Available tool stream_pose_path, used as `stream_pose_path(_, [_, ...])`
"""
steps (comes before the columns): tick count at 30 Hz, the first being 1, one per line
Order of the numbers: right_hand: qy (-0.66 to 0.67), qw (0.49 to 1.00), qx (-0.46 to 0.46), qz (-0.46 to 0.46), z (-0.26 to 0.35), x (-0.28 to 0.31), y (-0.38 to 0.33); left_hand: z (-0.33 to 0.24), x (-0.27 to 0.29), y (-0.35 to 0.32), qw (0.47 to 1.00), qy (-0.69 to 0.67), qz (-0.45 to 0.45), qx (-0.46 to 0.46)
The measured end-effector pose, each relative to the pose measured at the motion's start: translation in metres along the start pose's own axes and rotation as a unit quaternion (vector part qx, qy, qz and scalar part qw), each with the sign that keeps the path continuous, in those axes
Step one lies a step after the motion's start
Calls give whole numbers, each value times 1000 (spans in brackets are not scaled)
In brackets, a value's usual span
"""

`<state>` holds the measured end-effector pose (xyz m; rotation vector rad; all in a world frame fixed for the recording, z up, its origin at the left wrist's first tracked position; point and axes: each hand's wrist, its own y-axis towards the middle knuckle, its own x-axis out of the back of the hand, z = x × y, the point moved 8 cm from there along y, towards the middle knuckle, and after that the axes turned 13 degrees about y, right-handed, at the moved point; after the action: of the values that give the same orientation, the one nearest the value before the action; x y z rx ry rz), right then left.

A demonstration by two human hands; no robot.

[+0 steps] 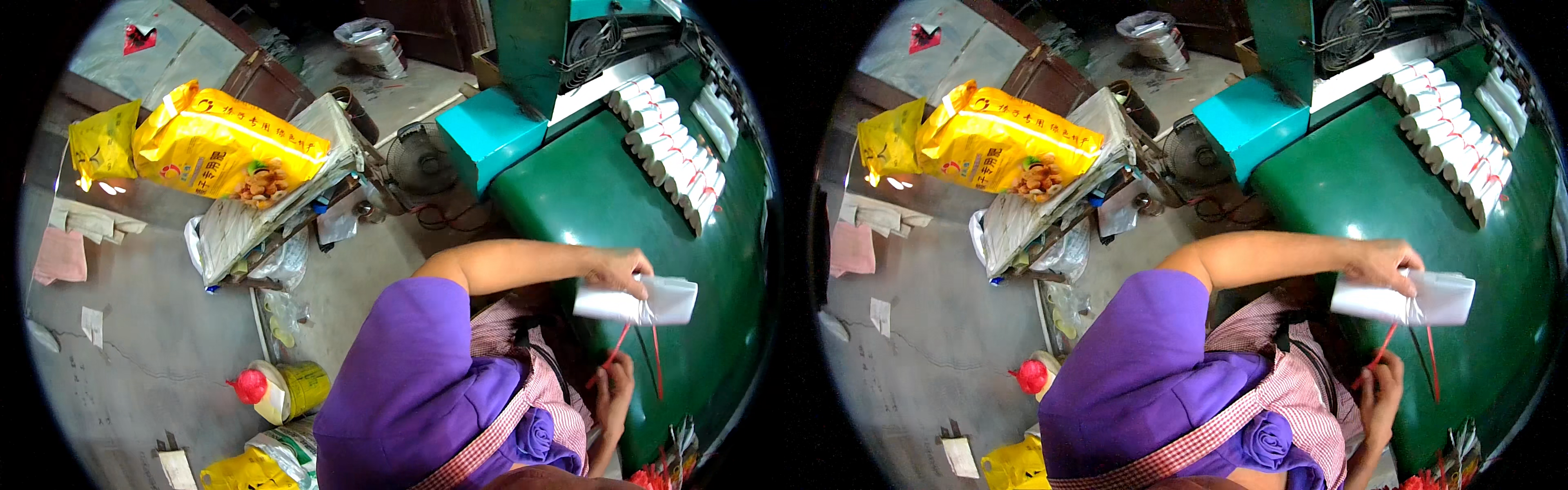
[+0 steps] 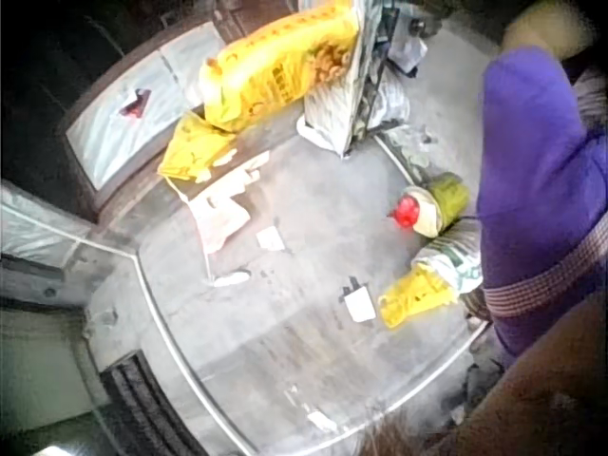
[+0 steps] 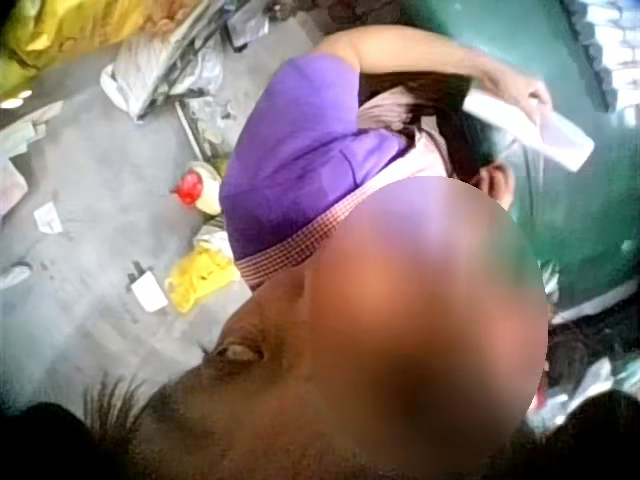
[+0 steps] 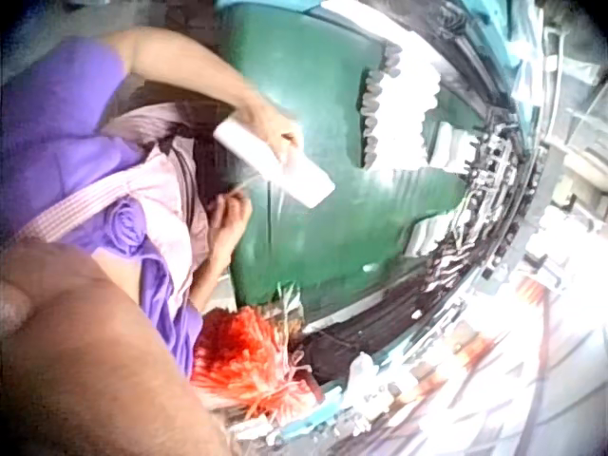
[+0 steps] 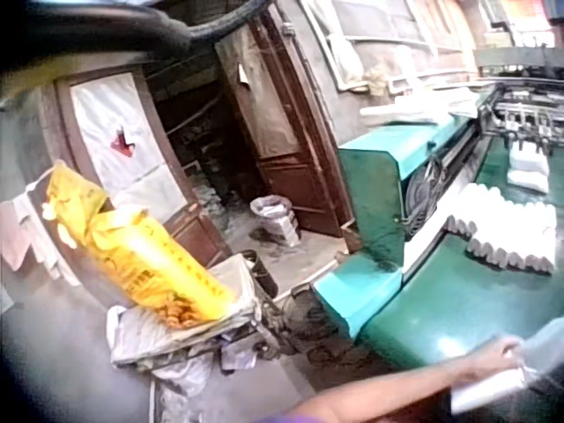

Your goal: The person repeatedly folds white rectangular items on a green table, wraps each with a red plastic strip, and ties it to form a bundle. The person stacks the finished bundles on the table. The person handles the items one at a time throughout the clip.

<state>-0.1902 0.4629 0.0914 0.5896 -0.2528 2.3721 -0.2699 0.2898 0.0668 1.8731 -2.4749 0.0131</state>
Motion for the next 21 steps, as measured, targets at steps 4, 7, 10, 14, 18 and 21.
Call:
stream_pose_path(4, [44,994,71,-66,42,32,12,13,-20,39,893,434,83,-81])
stream_pose_path(7, [248,960,-59,-118,-4,47,44,-10,-57,23,863,471,158,-90])
stream_pose_path(10, [456,872,-92,-154,-32,44,71,-28,-54,18,857,477,68,-185])
stream_pose_path(14, [306,940,-135,-65,-40,18,66,-3,-13,0,982,161,22,-93])
stream_pose_path(18, [-145,971,111,-154,26,23,62,3,-10,-2,994,98,10,-47])
stream_pose_path(21, [-221,945,174,-165,48,15,55,16,-7,1,998,51,-13,37])
